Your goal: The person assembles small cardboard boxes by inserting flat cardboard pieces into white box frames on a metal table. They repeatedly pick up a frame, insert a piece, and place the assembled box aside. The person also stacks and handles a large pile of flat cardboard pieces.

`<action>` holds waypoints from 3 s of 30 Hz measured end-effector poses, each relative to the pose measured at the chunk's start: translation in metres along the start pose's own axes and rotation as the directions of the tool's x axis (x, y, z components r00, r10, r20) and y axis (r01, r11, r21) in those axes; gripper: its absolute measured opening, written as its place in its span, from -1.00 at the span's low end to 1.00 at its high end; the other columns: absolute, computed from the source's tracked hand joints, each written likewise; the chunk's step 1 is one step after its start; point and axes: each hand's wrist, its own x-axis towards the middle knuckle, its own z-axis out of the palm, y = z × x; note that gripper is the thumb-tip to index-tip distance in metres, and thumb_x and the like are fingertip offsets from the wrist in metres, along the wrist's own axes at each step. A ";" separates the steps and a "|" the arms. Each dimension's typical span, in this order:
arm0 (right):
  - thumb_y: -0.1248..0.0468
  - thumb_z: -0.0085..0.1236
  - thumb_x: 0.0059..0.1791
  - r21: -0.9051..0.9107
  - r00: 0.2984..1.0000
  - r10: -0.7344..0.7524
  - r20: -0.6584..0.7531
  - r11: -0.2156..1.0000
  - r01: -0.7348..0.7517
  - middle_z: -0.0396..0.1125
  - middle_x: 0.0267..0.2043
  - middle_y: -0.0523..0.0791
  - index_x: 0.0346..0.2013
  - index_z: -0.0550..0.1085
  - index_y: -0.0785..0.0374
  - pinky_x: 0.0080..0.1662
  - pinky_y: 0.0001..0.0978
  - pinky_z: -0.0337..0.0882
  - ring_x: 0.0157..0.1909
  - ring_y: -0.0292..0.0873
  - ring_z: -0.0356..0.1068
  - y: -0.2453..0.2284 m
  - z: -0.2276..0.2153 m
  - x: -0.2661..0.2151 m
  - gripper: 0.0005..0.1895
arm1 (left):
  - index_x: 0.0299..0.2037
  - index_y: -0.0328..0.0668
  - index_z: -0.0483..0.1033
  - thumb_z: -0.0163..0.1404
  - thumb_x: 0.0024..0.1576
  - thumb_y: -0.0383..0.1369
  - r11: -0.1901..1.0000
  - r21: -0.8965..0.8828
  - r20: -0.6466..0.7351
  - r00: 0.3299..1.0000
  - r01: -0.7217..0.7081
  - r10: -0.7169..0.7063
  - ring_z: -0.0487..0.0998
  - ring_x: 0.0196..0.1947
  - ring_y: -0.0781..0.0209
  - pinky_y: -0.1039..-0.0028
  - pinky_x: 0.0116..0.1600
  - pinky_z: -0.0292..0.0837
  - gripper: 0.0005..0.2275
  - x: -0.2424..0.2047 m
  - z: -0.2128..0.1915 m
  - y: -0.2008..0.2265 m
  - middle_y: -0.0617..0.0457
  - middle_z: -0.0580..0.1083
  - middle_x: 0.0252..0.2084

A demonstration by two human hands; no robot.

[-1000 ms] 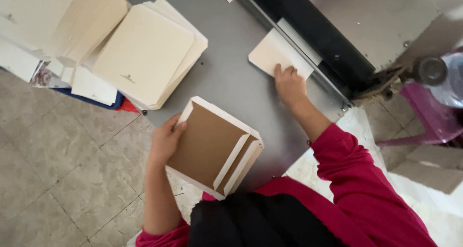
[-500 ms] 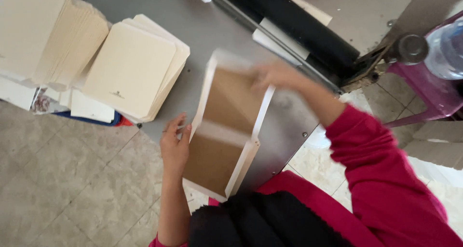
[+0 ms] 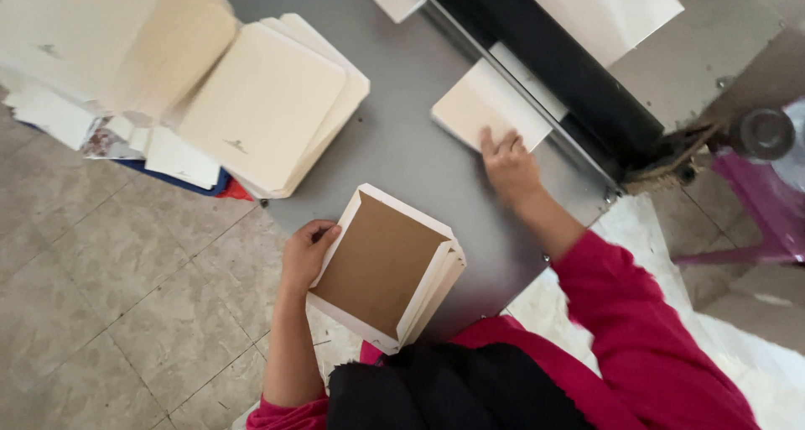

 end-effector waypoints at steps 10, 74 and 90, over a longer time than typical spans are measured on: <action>-0.14 0.02 -0.14 0.827 0.673 -0.522 0.524 0.123 -0.549 0.32 0.06 0.15 0.33 0.11 0.19 0.16 0.02 0.21 0.13 0.11 0.29 0.011 -0.188 0.049 -0.15 | -0.04 -0.29 0.48 -0.07 0.20 -0.34 0.987 -0.074 -0.017 0.989 -0.146 0.145 0.47 0.02 -0.17 0.14 0.08 0.36 -0.78 -0.039 -0.003 0.079 -0.21 0.49 -0.09; 0.24 -0.13 0.02 0.001 0.983 -0.016 -0.184 1.000 0.017 0.31 -0.55 -0.15 0.03 0.39 0.03 -0.61 -0.49 0.25 -0.66 -0.27 0.30 0.015 -0.148 0.006 -0.71 | -0.05 0.02 0.55 -0.02 0.15 -0.13 0.991 0.047 -0.132 0.984 0.125 -0.118 0.49 -0.03 -0.13 0.11 0.01 0.36 -0.74 -0.011 -0.025 0.002 -0.10 0.53 -0.12; -0.20 -0.03 -0.04 0.831 0.753 -0.353 0.555 0.192 -0.523 0.36 0.01 0.06 0.35 0.06 0.05 0.11 -0.08 0.30 0.05 0.03 0.36 0.005 -0.070 0.054 -0.22 | 0.04 -0.31 0.49 -0.08 0.20 -0.24 0.997 -0.060 -0.052 0.998 -0.039 0.036 0.42 0.09 -0.26 0.06 0.17 0.29 -0.67 -0.040 -0.019 0.047 -0.30 0.47 0.00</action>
